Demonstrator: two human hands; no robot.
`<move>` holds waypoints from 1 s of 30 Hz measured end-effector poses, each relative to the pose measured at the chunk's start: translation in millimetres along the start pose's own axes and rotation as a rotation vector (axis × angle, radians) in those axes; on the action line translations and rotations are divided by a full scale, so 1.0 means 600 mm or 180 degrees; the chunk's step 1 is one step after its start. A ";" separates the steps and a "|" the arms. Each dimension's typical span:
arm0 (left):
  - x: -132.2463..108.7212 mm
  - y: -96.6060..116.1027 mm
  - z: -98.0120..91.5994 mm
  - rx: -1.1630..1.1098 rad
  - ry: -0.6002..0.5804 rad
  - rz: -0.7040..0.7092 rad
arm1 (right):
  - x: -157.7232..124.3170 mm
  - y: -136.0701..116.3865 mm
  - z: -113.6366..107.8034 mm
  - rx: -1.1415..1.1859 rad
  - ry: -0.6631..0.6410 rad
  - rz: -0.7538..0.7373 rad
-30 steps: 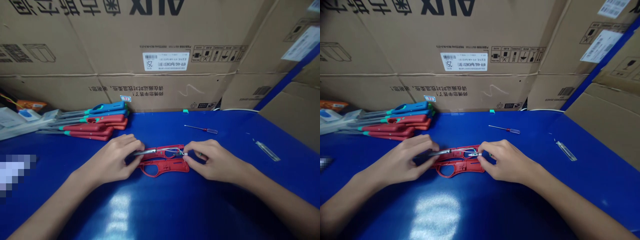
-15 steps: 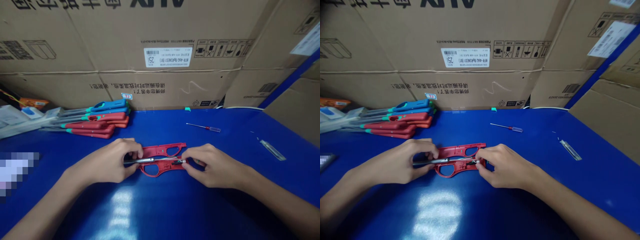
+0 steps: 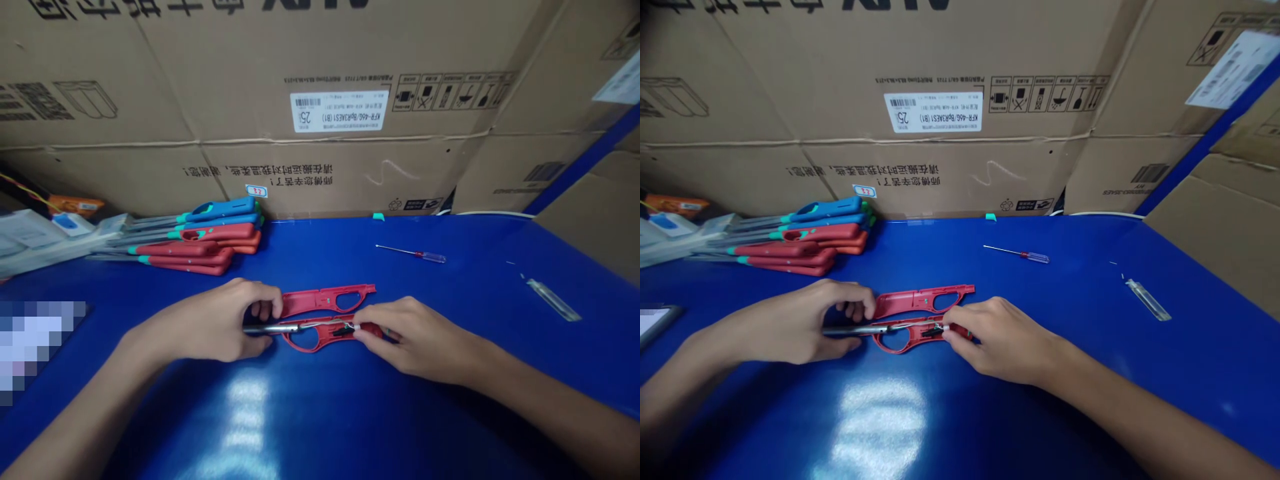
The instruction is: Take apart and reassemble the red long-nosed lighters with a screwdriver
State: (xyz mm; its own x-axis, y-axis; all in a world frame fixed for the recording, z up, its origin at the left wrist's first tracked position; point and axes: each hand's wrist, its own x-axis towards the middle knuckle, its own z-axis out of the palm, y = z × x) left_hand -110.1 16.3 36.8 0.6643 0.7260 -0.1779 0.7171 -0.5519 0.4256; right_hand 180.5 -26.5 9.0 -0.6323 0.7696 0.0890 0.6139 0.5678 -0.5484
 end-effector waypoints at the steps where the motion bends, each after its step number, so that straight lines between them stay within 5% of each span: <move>1: 0.001 0.003 0.002 -0.0001 0.0067 0.0045 | 0.000 0.000 0.000 -0.0018 -0.0001 0.0010; 14: 0.019 0.042 0.028 0.0146 0.0449 0.0544 | -0.002 0.008 -0.031 -0.0336 0.0000 0.0007; 30: 0.016 0.041 0.022 0.0252 0.0579 0.0685 | 0.001 0.004 -0.011 0.0162 0.0266 -0.0093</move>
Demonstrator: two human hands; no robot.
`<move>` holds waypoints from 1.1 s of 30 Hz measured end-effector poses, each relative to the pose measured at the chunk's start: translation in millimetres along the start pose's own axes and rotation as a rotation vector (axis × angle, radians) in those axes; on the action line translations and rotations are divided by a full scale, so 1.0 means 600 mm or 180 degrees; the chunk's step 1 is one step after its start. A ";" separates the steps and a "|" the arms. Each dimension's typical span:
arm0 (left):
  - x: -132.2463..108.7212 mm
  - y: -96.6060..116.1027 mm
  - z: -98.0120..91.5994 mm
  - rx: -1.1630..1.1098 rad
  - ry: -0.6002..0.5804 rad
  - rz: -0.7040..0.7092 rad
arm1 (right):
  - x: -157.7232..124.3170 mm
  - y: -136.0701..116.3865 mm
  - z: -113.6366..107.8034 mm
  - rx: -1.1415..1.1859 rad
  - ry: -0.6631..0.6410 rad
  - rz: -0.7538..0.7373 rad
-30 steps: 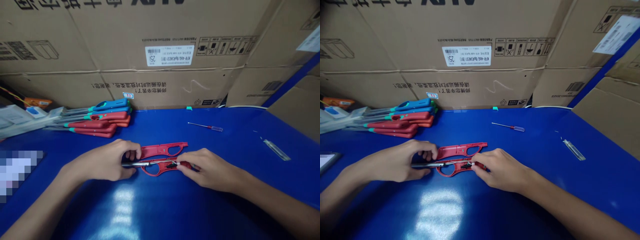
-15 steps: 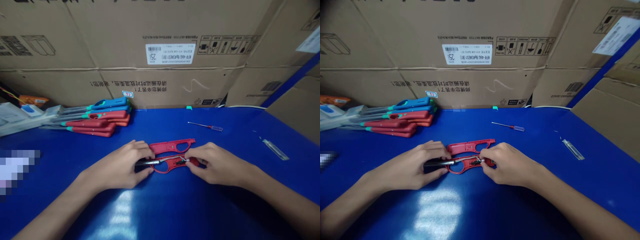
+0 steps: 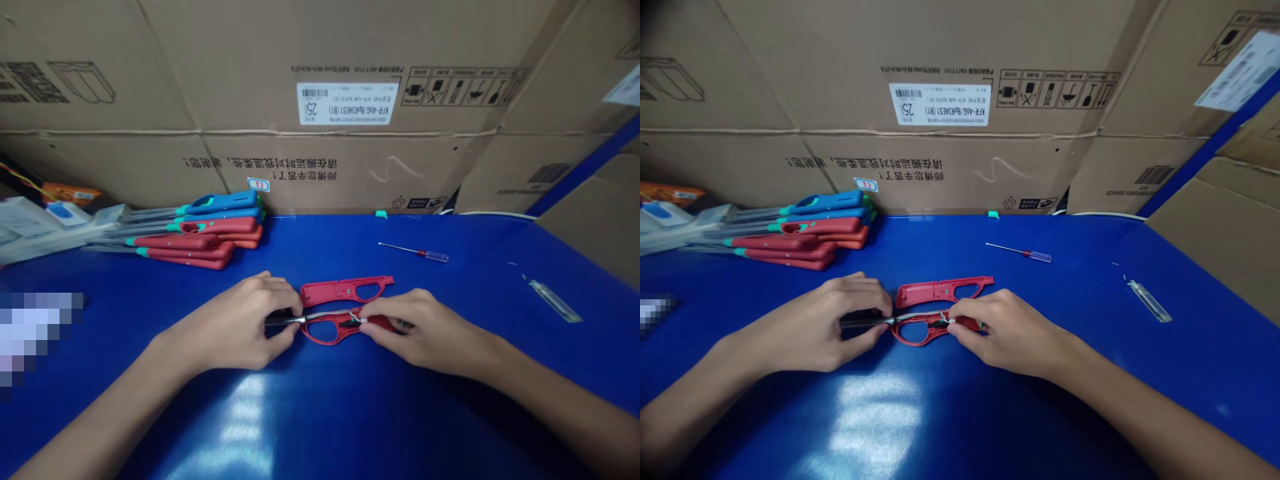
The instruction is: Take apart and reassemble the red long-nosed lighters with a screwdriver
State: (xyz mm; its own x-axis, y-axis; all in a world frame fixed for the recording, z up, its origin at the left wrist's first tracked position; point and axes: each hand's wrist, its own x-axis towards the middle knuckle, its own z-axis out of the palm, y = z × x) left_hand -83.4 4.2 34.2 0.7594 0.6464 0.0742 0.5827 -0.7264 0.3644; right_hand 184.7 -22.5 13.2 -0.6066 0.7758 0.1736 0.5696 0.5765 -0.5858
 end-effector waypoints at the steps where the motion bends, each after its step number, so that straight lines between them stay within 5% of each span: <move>1: 0.000 -0.001 -0.001 0.0025 -0.0032 -0.0007 | 0.001 -0.001 0.003 -0.0005 -0.0045 0.0020; 19: -0.005 -0.008 -0.006 0.0065 -0.0331 -0.0261 | 0.001 -0.004 0.006 -0.0112 -0.0109 0.0024; 33: -0.002 -0.002 0.005 -0.0104 -0.0121 -0.0061 | 0.000 0.000 0.014 -0.0206 0.0098 0.0041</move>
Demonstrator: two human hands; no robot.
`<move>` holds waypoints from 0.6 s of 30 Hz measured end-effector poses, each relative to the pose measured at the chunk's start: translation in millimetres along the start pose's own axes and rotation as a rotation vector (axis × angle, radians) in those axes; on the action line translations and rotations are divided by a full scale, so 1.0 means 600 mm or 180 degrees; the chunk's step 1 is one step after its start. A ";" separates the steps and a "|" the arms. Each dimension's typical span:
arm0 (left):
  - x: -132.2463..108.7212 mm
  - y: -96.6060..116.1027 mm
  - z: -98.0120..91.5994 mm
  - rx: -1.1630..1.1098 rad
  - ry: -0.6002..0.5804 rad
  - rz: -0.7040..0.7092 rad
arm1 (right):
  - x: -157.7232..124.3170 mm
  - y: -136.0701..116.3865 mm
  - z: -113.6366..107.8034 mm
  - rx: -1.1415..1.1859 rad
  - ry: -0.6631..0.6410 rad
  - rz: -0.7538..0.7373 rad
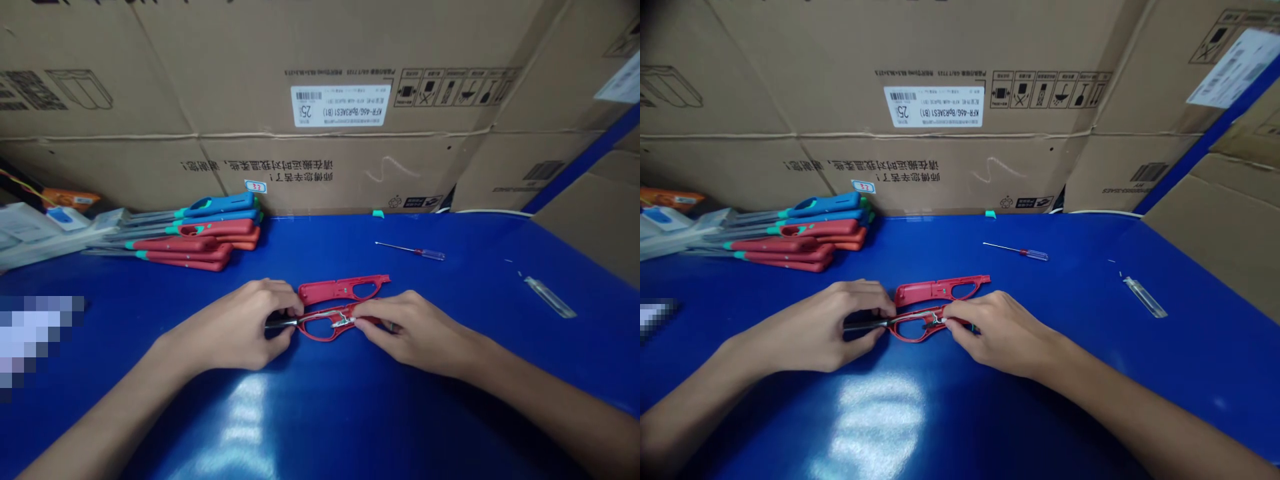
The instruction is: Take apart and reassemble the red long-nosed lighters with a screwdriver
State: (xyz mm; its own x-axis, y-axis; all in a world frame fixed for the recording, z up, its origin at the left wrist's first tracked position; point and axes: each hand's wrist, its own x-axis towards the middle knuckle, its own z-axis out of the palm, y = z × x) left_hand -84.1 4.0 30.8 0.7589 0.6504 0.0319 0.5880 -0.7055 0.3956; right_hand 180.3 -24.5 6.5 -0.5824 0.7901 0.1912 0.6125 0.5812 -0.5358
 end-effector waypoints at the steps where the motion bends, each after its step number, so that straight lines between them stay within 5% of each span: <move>1: 0.000 0.001 0.002 -0.0034 0.0010 0.0002 | 0.000 -0.001 -0.002 -0.0039 -0.0036 0.0026; 18: 0.003 0.009 0.009 -0.0152 -0.0104 0.0081 | -0.001 -0.015 -0.016 -0.0135 -0.0545 0.0191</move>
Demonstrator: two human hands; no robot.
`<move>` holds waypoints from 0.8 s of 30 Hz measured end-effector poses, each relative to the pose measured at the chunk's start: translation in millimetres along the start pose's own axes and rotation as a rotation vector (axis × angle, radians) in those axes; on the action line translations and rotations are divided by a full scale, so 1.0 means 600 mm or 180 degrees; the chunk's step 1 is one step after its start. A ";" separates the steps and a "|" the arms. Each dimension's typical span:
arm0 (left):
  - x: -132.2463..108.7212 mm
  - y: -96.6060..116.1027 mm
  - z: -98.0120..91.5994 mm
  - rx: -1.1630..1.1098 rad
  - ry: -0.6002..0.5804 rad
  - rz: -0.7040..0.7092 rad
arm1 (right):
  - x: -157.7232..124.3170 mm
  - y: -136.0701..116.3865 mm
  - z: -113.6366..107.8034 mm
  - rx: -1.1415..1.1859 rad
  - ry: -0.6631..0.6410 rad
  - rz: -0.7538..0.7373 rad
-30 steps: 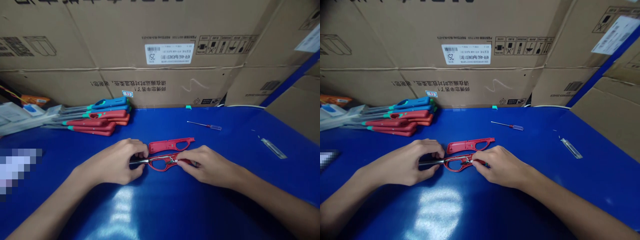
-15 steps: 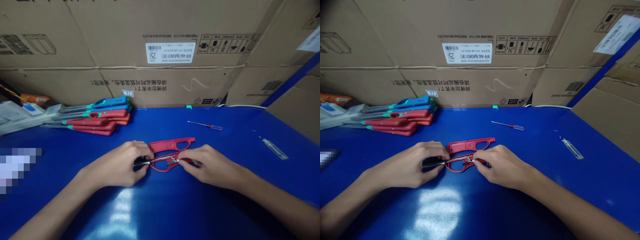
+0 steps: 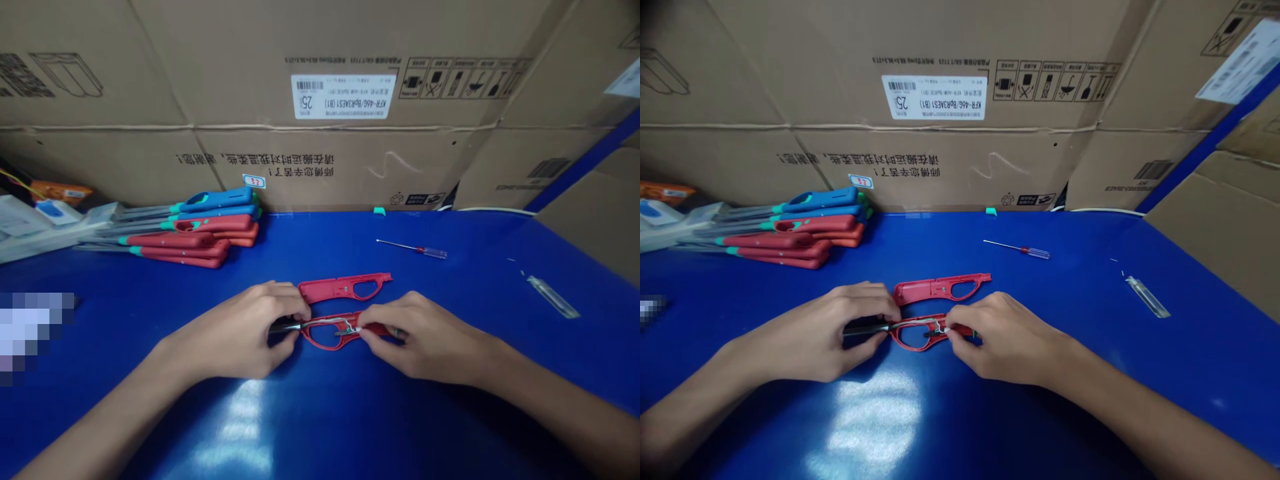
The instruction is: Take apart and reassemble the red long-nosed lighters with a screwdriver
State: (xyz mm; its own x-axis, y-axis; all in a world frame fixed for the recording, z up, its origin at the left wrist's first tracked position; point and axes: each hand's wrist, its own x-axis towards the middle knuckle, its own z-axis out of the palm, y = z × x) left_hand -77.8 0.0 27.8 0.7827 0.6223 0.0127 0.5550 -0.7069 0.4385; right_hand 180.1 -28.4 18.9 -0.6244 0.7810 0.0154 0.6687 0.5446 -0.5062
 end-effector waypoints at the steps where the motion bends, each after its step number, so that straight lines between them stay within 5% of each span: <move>1: 0.000 0.000 0.000 0.0005 -0.0008 0.0003 | 0.000 0.000 0.000 0.0014 -0.0014 -0.0009; 12: 0.005 0.004 0.007 0.0482 0.0283 0.0205 | -0.006 -0.002 -0.004 -0.0008 0.0221 -0.0053; 16: 0.005 0.010 0.013 0.0698 0.0645 0.0407 | -0.019 -0.012 -0.009 0.0123 0.0367 0.0277; 24: 0.011 0.035 0.037 0.0875 0.1614 0.1070 | -0.016 -0.021 0.004 0.0474 0.0166 -0.0081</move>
State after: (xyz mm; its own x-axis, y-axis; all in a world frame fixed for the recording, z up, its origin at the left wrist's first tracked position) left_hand -55.0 -18.1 17.1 0.7335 0.3865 0.5591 0.4079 -0.9083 0.0928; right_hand 176.7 -43.5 23.4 -0.6160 0.7844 0.0726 0.5832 0.5161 -0.6273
